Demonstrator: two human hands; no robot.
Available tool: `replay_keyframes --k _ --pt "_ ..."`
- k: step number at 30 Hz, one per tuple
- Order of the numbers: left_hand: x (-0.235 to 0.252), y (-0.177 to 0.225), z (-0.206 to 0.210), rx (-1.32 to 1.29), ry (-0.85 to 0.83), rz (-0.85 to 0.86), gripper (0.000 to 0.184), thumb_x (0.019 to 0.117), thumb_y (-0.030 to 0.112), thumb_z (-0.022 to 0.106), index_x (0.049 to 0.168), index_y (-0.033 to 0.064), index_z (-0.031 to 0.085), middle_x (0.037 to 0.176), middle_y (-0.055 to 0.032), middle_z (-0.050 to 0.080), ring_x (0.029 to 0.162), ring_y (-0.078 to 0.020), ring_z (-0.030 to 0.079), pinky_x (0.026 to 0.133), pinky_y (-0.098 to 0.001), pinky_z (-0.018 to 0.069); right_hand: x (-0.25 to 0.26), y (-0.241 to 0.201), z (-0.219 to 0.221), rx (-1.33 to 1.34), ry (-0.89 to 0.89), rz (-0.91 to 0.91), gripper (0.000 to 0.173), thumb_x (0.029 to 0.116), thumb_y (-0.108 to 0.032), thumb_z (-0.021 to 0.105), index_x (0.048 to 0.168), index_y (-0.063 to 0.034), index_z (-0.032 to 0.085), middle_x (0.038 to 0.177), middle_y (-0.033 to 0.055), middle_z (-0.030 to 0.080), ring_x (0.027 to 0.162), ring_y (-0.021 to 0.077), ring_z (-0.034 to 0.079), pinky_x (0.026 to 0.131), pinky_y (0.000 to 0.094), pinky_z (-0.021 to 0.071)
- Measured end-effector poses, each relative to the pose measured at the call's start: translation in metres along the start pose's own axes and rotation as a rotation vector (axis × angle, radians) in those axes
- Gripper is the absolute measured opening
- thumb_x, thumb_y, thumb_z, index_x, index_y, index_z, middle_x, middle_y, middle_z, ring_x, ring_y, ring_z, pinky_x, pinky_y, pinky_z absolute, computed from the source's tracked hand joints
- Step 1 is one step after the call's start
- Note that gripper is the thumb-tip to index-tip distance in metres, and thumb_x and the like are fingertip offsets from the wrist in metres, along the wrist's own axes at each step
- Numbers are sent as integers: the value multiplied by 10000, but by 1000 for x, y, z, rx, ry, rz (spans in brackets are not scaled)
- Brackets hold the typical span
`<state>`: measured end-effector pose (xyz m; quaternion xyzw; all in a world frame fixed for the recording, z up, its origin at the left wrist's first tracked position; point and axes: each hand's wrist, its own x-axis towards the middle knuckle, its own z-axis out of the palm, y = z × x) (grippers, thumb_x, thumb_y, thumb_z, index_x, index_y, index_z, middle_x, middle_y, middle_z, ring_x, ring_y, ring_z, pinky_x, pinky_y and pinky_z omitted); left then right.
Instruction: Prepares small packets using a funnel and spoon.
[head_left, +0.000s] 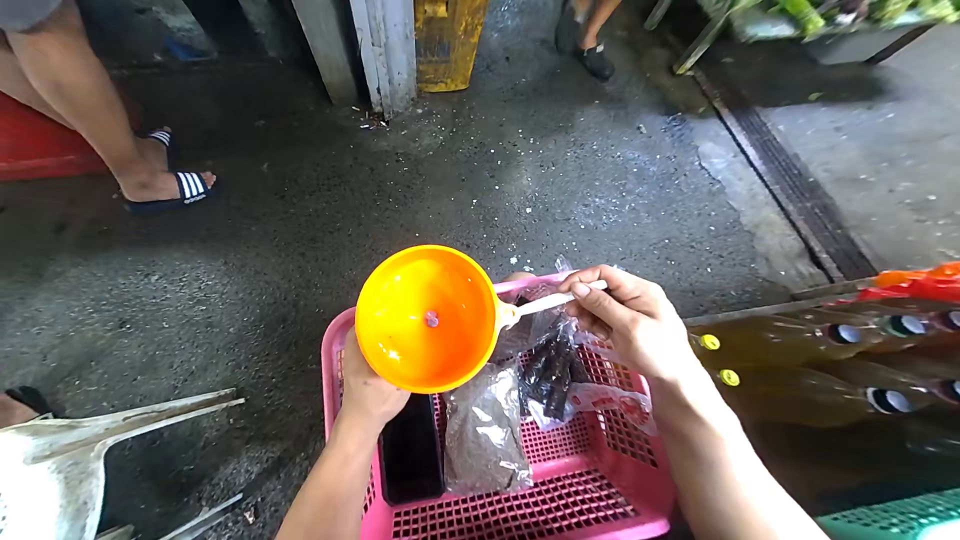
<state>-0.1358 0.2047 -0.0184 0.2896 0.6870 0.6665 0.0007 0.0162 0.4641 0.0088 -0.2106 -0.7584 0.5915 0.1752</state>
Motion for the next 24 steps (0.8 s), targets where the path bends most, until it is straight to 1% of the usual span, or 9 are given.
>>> replay_keyframes --k 3,8,10,13,18,21,24 --pt "0 -1 0 -7 -5 -3 471 792 183 827 1149 -28 604 1059 114 716 1056 109 634 967 -123 524 2 1 -3 136 21 22 236 1045 -152 496 1036 -113 729 746 -25 695 538 -1 548 476 137 430" --pt "0 -2 0 15 -13 20 462 805 185 816 1156 -28 602 1061 111 716 1064 112 628 972 -120 518 3 1 -8 305 53 53 271 1040 -114 463 1006 -107 732 729 -5 692 531 -2 545 485 127 434" --pt "-1 -3 -1 26 -9 18 479 808 190 813 1164 -42 592 1068 104 712 1066 118 623 973 -116 513 5 2 -8 332 65 86 281 1038 -113 459 994 -105 736 721 0 688 526 1 545 482 131 437" --pt "0 -2 0 10 0 9 463 808 179 809 1162 -32 597 1063 112 714 1056 115 628 966 -117 518 9 9 -8 342 67 133 293 1044 -106 441 986 -91 727 719 2 679 529 3 534 483 133 425" --pt "-1 -2 0 5 -2 13 457 810 177 807 1161 -28 600 1064 112 713 1055 109 631 967 -121 519 10 14 -8 365 68 154 297 1047 -105 436 981 -90 725 726 6 686 530 6 537 483 132 422" --pt "-1 -2 -1 -27 -6 -3 452 801 173 817 1168 13 607 1069 136 715 1062 102 635 967 -133 528 11 14 -10 415 85 162 310 1047 -116 422 978 -91 723 725 7 675 528 4 527 483 137 420" --pt "-1 0 -1 -41 -5 -13 468 793 172 823 1177 15 606 1072 140 715 1065 100 636 969 -136 530 11 14 -10 451 94 174 321 1048 -129 408 972 -104 719 711 -4 660 522 -1 519 479 135 417"
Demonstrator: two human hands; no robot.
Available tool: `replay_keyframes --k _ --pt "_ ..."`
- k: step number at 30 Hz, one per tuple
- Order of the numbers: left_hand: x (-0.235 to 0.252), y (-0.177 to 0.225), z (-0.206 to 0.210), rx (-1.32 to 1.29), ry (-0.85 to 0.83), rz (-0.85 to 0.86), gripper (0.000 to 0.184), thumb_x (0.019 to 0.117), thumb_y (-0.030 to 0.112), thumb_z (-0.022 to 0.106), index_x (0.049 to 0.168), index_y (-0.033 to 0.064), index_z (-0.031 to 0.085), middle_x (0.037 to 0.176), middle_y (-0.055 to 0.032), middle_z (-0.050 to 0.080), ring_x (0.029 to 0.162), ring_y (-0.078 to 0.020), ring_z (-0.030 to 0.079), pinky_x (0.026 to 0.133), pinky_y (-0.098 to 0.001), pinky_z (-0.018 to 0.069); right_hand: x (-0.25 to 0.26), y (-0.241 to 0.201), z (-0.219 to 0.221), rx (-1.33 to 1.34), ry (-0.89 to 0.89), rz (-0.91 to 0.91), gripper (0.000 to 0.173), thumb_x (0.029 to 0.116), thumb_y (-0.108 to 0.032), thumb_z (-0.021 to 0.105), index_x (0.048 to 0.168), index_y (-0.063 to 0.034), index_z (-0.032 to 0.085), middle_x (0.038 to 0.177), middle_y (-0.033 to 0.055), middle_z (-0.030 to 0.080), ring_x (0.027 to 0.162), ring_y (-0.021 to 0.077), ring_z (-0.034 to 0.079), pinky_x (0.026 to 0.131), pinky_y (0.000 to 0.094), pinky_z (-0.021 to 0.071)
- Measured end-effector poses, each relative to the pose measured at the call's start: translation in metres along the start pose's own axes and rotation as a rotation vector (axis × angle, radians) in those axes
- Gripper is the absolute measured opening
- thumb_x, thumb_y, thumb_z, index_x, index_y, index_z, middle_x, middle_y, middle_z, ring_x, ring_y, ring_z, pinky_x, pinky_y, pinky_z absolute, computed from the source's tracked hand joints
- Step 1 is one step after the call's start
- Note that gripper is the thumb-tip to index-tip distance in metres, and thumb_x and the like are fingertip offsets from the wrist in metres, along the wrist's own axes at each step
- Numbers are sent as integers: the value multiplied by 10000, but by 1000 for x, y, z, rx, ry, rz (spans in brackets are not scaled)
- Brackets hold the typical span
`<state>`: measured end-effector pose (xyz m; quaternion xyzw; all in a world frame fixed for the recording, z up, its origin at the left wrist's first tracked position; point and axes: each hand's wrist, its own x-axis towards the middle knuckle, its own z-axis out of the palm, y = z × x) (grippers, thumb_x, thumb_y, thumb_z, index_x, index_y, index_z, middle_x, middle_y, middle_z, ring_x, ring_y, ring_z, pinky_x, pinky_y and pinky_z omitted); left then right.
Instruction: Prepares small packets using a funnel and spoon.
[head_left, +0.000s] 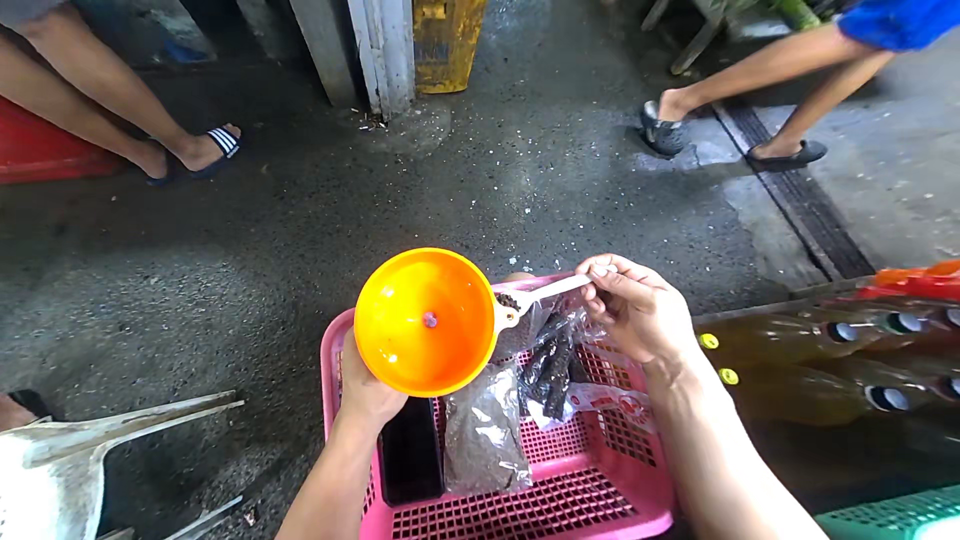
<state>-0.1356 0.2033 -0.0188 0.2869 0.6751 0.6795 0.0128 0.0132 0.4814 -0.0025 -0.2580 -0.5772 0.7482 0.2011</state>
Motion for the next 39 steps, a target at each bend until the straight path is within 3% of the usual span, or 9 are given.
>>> replay_keyframes --k 13,18,21,25,29,39 --pt "1 0 0 -19 -4 1 447 806 161 811 1180 27 606 1071 139 717 1062 91 641 970 -145 532 1 0 2 80 4 15 331 1056 -154 401 975 -101 718 698 -9 636 518 1 505 475 140 405" --pt "3 -5 -3 66 0 -32 531 770 187 824 1167 -71 584 1070 54 722 1054 79 646 971 -142 526 -2 -14 1 95 -7 -42 338 1058 -175 391 978 -120 714 685 -27 621 504 -10 491 468 130 403" --pt "7 -2 1 153 -7 -35 515 765 183 811 1118 -114 581 1027 39 709 1024 135 617 950 -87 497 -6 -32 1 104 4 -114 324 1048 -193 414 964 -139 723 671 -48 612 496 -23 481 461 120 391" --pt "14 2 6 -22 -104 -7 380 823 165 803 1150 74 633 1052 139 721 1030 75 659 944 -154 556 -12 -57 2 118 -28 -193 309 1055 -221 424 968 -148 711 658 -58 595 475 -28 468 441 113 386" --pt "16 -2 11 22 -215 61 262 857 274 780 1080 148 723 1062 98 711 1033 44 655 922 -175 565 -21 -71 16 103 -99 -250 289 1060 -233 452 984 -142 716 660 -46 611 471 -18 490 440 117 411" --pt "16 0 11 89 -324 68 255 880 253 743 1068 80 746 1090 23 713 1036 37 653 910 -151 553 -26 -53 42 -15 -181 -321 240 1060 -201 509 1061 -134 739 762 6 699 556 -2 571 502 122 459"
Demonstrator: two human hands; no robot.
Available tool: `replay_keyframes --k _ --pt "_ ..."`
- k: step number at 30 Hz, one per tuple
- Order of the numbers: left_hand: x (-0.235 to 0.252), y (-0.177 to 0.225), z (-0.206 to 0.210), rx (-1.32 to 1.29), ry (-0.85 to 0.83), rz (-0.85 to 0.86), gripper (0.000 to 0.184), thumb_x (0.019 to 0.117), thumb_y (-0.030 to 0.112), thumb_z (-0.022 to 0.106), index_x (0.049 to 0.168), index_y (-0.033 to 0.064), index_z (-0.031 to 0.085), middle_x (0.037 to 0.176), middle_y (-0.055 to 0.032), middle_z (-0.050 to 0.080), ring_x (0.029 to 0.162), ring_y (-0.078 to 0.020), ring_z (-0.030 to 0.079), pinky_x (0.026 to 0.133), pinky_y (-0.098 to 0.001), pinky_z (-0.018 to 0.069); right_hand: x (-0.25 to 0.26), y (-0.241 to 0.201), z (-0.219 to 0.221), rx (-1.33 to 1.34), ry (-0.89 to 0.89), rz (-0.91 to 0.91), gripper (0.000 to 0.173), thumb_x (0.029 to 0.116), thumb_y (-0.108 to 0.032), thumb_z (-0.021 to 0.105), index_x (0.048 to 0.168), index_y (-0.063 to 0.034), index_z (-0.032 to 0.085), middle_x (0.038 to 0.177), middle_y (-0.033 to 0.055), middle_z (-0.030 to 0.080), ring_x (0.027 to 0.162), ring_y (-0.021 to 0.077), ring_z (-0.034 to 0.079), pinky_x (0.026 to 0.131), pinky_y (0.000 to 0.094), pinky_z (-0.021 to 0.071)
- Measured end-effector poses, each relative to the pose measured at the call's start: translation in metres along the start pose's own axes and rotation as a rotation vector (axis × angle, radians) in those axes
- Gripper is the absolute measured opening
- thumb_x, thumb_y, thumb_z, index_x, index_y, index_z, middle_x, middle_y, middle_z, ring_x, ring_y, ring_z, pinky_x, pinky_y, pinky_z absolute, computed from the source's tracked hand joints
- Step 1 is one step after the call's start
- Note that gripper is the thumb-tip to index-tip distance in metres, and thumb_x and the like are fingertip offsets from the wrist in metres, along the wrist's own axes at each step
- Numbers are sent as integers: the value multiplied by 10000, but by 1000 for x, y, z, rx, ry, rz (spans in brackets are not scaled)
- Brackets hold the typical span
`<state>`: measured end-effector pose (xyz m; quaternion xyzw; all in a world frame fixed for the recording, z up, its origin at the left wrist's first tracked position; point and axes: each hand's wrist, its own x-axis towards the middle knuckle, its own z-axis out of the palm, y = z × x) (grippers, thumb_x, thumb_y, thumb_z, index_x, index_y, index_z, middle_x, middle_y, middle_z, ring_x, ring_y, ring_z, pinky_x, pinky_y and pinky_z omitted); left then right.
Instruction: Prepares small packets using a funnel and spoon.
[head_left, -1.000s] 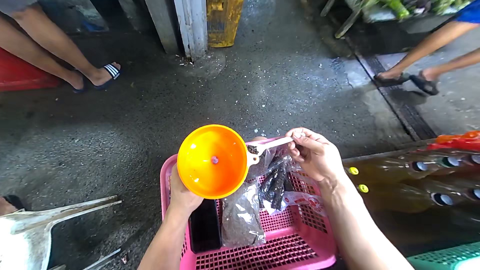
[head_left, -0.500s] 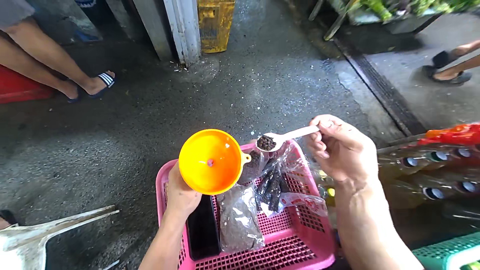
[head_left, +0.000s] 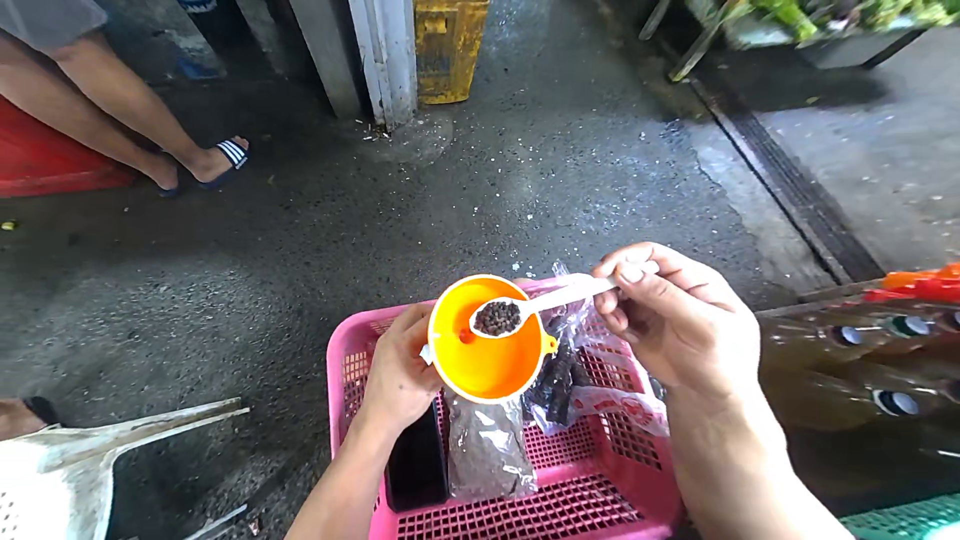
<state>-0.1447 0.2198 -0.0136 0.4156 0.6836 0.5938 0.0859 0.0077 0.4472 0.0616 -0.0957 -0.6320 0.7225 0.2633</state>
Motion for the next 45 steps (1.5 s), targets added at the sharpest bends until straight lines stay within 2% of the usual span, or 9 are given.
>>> replay_keyframes --k 3,7,14,26,45 --pt "1 1 0 -1 3 -8 239 885 251 736 1040 69 750 1083 13 714 1014 42 658 887 -142 560 -1 -2 -1 -76 -25 -83 225 1066 -217 523 1093 -140 733 806 -7 712 601 -4 594 538 122 480" --pt "0 1 -1 14 -3 -14 247 896 253 724 1059 69 753 1080 10 712 1012 42 657 883 -137 557 -3 -2 0 -146 -53 -155 210 1068 -234 540 1122 -148 724 855 -20 717 640 -7 608 570 121 496" --pt "1 1 -2 31 9 6 233 888 269 737 1028 83 753 1051 32 718 1002 51 656 877 -137 556 -4 2 -1 -132 -51 -143 207 1067 -223 539 1111 -141 724 851 -14 717 638 -5 605 573 124 498" --pt "1 0 -2 67 8 23 255 879 278 722 1053 94 753 1055 36 719 1031 53 645 913 -136 537 -5 0 -3 -51 -49 -123 218 1066 -229 538 1101 -129 729 823 -7 707 617 -5 594 559 123 490" --pt "0 -1 -2 16 23 25 244 880 257 732 1068 101 747 1077 37 718 1041 43 649 921 -151 544 -6 2 -3 -64 -67 -171 212 1068 -222 545 1122 -117 722 873 -1 718 659 2 616 586 127 507"
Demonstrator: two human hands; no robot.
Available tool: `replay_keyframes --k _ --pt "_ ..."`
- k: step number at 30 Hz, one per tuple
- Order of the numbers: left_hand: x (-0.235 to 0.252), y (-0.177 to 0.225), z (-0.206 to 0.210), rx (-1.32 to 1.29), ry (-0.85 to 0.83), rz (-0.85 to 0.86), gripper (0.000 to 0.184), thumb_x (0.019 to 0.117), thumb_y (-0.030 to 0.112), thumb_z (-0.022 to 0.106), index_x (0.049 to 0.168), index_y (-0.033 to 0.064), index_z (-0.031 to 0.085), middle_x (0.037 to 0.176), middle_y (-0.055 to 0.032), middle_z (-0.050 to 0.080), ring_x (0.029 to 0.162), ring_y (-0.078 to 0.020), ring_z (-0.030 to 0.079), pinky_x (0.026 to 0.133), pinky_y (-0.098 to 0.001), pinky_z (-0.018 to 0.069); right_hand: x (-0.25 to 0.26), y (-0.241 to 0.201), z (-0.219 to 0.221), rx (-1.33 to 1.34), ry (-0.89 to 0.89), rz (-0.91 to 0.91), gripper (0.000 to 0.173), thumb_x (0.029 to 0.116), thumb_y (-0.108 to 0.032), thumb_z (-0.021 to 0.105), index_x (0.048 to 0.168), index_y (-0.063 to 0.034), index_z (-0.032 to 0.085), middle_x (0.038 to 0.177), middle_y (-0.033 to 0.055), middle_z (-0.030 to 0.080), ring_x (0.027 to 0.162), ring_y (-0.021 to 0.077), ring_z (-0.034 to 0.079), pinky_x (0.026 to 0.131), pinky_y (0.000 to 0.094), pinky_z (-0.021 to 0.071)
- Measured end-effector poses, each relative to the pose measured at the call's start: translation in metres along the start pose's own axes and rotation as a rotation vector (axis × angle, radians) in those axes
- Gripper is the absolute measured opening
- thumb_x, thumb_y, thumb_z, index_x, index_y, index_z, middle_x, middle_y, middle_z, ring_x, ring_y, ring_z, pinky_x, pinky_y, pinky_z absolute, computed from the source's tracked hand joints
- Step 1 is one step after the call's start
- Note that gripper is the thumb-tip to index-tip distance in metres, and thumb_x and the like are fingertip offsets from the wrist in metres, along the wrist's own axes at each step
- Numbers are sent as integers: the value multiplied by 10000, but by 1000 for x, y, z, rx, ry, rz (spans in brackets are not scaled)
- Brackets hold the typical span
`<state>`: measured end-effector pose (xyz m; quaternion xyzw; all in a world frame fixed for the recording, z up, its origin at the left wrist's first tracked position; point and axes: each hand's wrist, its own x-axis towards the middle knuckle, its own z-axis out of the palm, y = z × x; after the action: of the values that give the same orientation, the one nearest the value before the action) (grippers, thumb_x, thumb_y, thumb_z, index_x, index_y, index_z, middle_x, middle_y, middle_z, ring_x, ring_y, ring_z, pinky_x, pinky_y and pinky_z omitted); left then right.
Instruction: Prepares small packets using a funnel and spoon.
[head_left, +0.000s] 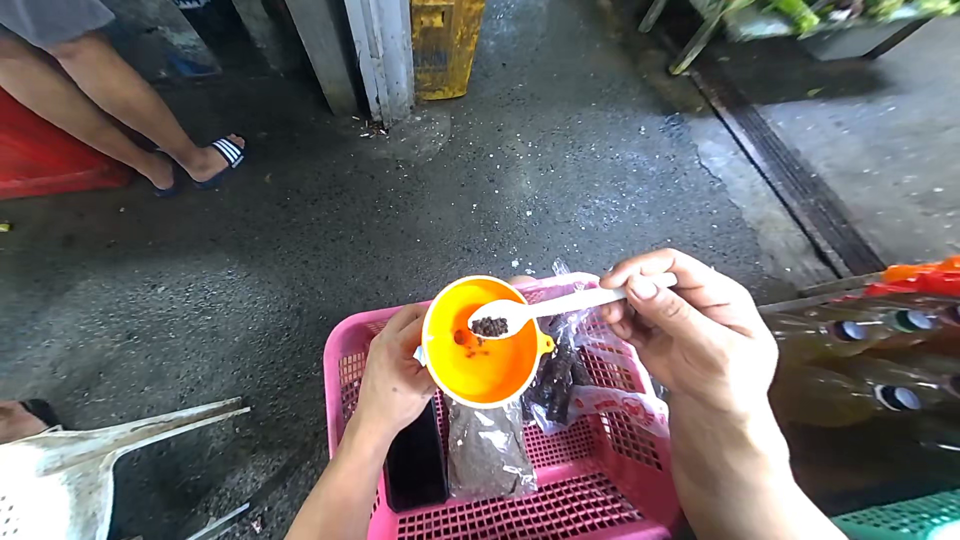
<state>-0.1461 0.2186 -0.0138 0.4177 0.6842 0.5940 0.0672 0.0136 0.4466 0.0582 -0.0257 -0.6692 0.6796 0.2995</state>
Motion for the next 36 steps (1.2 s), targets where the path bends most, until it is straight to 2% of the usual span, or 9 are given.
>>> replay_keyframes --k 7,12,25,36 --pt "0 1 0 -3 -5 -15 240 884 280 733 1062 119 750 1077 52 717 1041 49 647 918 -149 544 -1 0 -1 -26 2 -10 214 1070 -223 540 1127 -119 719 853 -13 713 651 -3 609 581 125 500" --pt "1 0 1 -5 -3 5 232 888 282 731 1065 131 746 1085 58 715 1049 49 643 925 -149 540 -2 -2 0 -65 8 -31 208 1069 -226 546 1137 -127 716 887 -18 717 672 -1 621 598 129 516" --pt "1 1 2 0 -2 -18 223 875 247 733 1044 103 754 1073 47 721 1030 49 651 914 -146 548 -1 3 -1 -52 26 -18 208 1066 -220 543 1134 -134 720 855 -14 714 653 3 617 586 133 512" --pt "1 -1 1 -17 1 16 228 896 282 738 1067 132 735 1085 61 717 1049 50 647 926 -150 544 -2 3 0 -143 -24 -121 204 1072 -231 545 1153 -142 709 921 -39 715 740 14 652 663 160 556"
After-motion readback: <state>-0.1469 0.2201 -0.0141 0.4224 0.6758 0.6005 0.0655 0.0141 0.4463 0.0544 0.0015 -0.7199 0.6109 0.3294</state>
